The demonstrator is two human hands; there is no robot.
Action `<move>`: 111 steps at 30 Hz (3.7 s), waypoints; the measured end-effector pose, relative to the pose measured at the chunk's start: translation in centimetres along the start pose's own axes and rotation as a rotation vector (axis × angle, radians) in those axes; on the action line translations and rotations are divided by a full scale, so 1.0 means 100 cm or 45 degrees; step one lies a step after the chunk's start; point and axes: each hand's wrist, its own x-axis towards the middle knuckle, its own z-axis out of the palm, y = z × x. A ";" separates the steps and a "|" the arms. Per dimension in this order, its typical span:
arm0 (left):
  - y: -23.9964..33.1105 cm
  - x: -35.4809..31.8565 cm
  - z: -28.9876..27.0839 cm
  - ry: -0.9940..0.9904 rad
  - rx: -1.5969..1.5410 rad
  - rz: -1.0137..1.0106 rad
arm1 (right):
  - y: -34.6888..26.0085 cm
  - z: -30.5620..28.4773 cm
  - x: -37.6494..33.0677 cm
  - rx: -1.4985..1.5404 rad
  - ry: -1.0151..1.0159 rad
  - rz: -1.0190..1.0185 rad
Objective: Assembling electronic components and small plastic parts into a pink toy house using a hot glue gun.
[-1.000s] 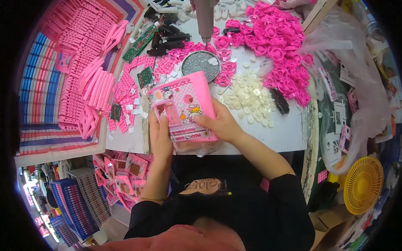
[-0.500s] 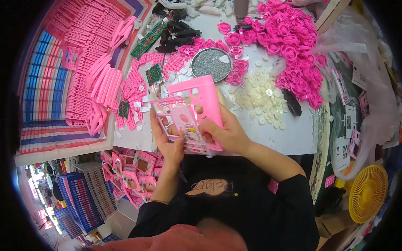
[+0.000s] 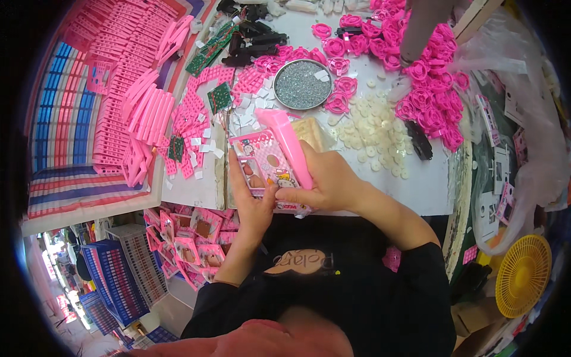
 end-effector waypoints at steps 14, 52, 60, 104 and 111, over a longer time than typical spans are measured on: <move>-0.026 0.026 -0.019 0.054 -1.031 -0.406 | 0.025 0.008 0.009 1.117 -0.177 0.241; -0.029 0.095 -0.037 -0.136 -0.224 0.351 | 0.056 -0.032 0.042 0.230 0.270 -0.097; -0.070 0.066 -0.030 -0.519 0.195 0.670 | 0.092 -0.032 0.010 -0.721 -0.064 -0.662; -0.012 0.106 0.025 -0.388 -0.097 0.342 | 0.074 -0.060 0.039 -0.530 0.353 0.118; -0.016 0.109 0.012 -0.311 -0.061 0.365 | 0.097 -0.066 0.036 -1.057 0.210 0.046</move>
